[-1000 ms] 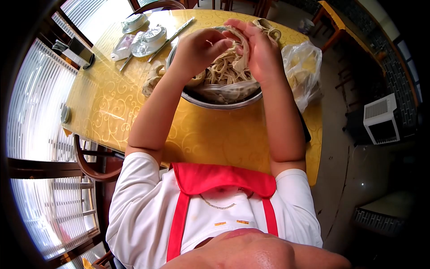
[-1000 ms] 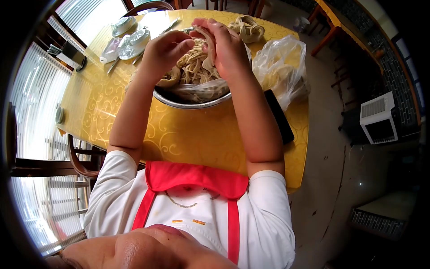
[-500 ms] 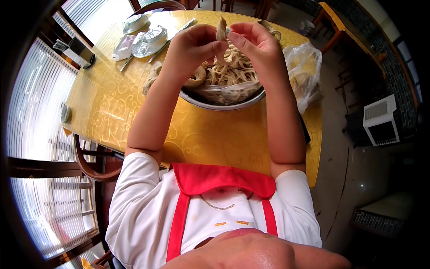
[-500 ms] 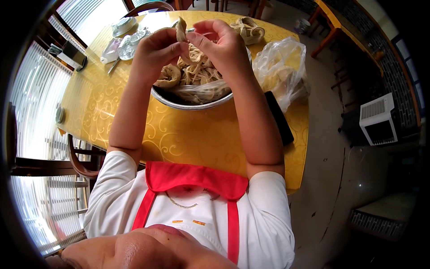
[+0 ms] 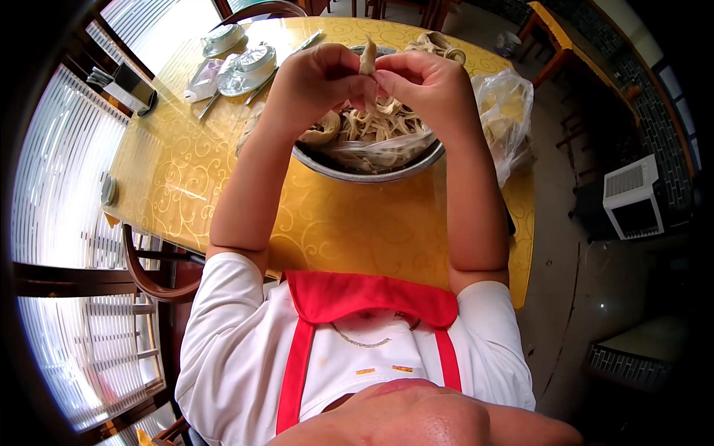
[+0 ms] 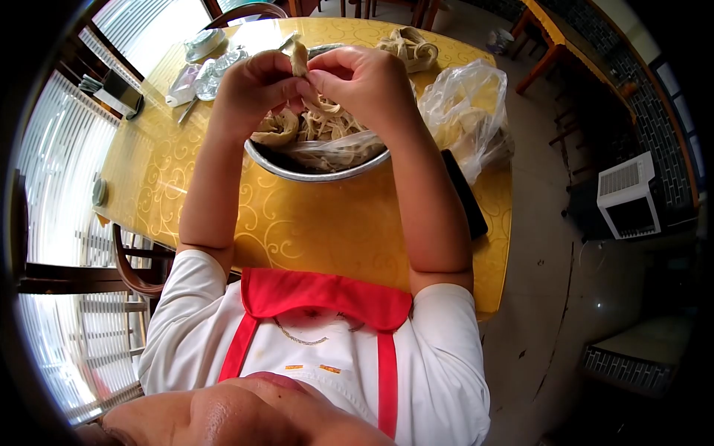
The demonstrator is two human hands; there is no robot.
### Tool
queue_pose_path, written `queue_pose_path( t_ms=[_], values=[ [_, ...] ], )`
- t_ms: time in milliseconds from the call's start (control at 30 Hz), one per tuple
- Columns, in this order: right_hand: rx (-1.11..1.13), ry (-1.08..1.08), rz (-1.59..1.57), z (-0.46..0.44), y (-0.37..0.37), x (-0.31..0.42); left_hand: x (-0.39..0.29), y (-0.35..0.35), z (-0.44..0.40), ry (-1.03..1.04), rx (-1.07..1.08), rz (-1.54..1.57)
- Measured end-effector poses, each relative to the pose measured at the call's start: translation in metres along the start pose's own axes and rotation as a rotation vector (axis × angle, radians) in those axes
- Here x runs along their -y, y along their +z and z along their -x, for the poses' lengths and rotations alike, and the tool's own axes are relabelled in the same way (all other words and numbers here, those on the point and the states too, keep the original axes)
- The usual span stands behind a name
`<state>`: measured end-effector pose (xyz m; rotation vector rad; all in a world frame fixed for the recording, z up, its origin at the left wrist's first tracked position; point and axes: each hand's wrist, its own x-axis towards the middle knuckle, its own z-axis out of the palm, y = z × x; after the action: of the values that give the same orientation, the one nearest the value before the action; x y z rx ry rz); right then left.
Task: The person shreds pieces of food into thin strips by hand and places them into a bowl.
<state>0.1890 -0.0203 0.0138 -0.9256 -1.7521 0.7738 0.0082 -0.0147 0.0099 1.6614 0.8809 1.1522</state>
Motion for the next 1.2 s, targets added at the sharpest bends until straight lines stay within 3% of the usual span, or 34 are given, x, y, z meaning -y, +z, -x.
queue_pose_path(
  t_ms=[367,500,667,767,833,900,1033,1100,1200],
  values=[
    [-0.123,-0.204,0.255,0.000,0.011,-0.008,-0.009,0.004,0.005,0.074,-0.097,-0.264],
    [-0.228,-0.265,0.259,-0.002,0.017,-0.010,-0.006,0.009,0.006,0.245,-0.160,-0.418],
    [-0.234,-0.170,0.268,-0.002,0.017,-0.010,-0.001,0.011,0.004,0.270,-0.211,-0.517],
    [-0.200,-0.023,-0.031,-0.007,0.013,-0.021,0.006,0.006,-0.002,0.155,-0.138,-0.074],
    [-0.161,0.059,-0.291,-0.010,0.007,-0.031,0.009,-0.001,-0.006,0.105,-0.141,-0.018],
    [-0.106,-0.003,-0.490,-0.013,0.005,-0.038,0.008,-0.004,-0.008,0.049,-0.151,0.097],
    [0.023,-0.113,-0.782,-0.017,-0.006,-0.043,0.020,-0.025,-0.017,0.020,-0.056,0.667],
    [0.125,-0.108,-0.927,-0.017,-0.014,-0.047,0.026,-0.032,-0.020,0.021,-0.077,0.713],
    [0.092,-0.134,-1.106,-0.022,-0.015,-0.054,0.029,-0.035,-0.023,0.076,-0.097,0.823]
  ],
)
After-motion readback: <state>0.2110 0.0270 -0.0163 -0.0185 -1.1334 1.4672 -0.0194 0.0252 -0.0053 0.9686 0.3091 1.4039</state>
